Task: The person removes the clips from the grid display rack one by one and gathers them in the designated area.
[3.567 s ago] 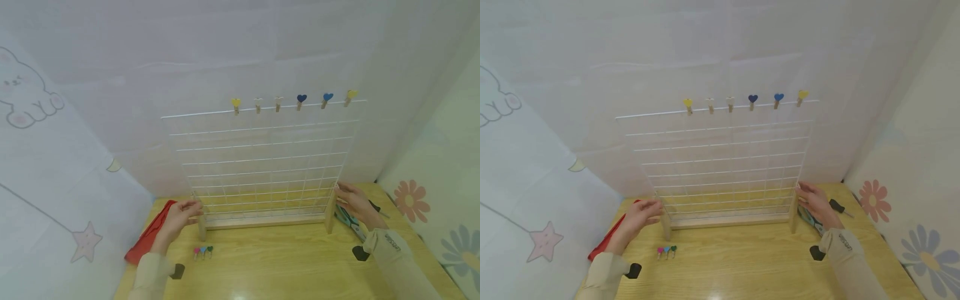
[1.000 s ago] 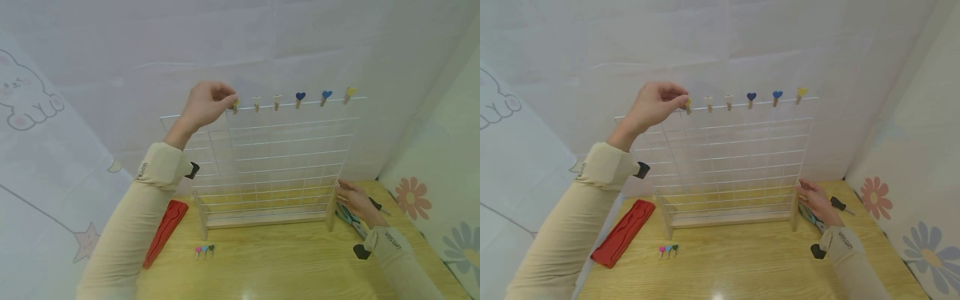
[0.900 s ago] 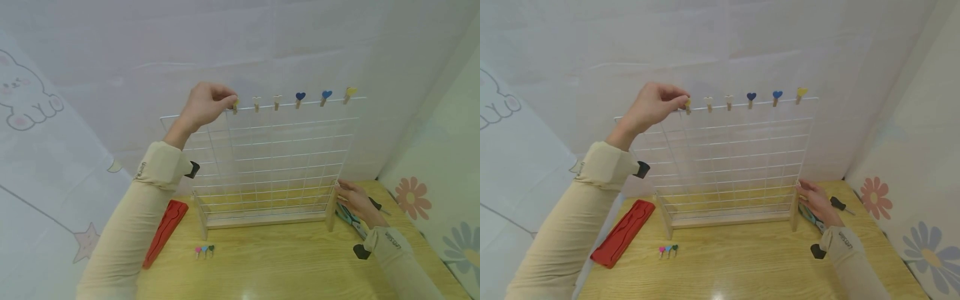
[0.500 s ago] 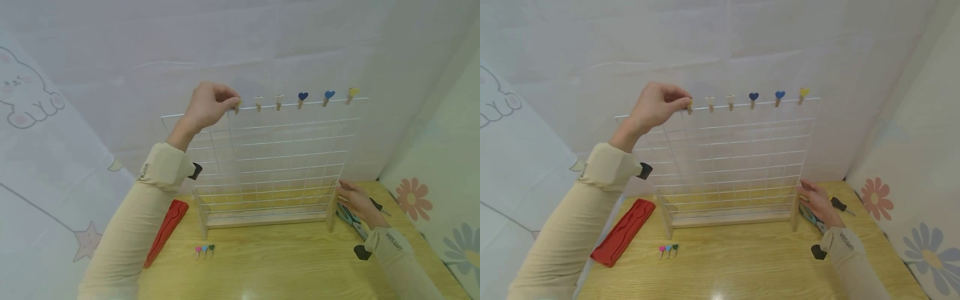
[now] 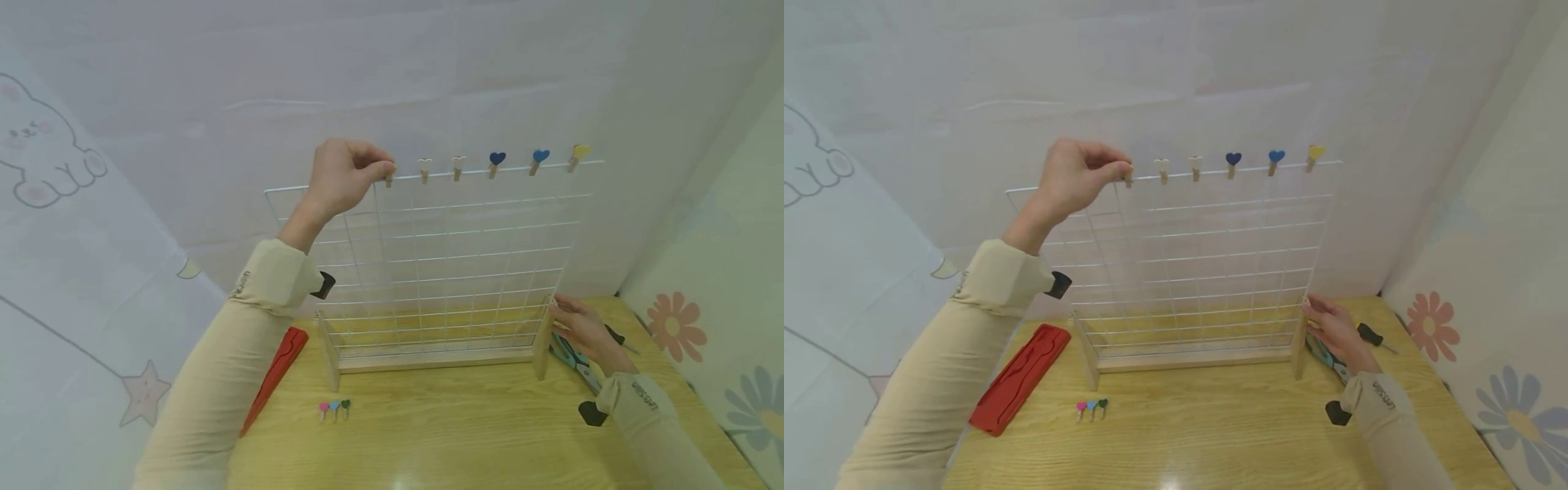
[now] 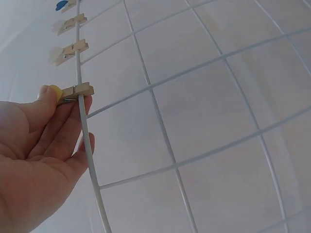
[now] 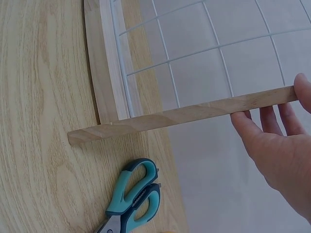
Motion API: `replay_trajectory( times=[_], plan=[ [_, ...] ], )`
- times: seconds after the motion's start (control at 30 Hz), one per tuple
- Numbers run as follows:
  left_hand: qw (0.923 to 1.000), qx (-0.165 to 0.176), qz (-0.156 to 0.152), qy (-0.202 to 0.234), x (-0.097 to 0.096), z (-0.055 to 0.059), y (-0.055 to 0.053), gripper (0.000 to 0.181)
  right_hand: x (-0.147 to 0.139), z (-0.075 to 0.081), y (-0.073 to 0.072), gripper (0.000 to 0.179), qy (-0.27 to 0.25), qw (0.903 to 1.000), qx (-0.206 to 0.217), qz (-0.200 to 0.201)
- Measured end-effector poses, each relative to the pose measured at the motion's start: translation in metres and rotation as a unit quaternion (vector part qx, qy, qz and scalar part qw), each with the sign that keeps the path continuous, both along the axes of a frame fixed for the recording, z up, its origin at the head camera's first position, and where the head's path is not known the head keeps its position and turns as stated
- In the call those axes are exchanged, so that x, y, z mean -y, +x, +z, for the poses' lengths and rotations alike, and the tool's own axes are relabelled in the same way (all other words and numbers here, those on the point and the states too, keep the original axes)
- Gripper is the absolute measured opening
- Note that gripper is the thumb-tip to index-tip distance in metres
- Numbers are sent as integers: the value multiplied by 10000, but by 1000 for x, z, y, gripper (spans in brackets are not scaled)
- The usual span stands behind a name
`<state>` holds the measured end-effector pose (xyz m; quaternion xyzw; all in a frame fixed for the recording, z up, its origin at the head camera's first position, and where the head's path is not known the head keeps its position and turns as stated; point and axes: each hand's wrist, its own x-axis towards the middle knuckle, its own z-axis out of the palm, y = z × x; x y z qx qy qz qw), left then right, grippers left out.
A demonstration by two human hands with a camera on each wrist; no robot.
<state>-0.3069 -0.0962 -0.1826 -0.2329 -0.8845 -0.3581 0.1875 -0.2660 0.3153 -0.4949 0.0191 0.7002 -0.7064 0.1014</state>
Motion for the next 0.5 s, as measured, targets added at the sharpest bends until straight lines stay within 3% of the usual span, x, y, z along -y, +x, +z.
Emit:
replay_trajectory(
  times=[0.3,0.5],
  plan=[
    [9990,-236,211,301,-2,-7,-2,14,1,-2,0,78,-74,10000,-29,40],
    [9957,-158,263,879,1,-6,-1,15,2,-3,-3,77,-112,9999,-41,48]
  ],
)
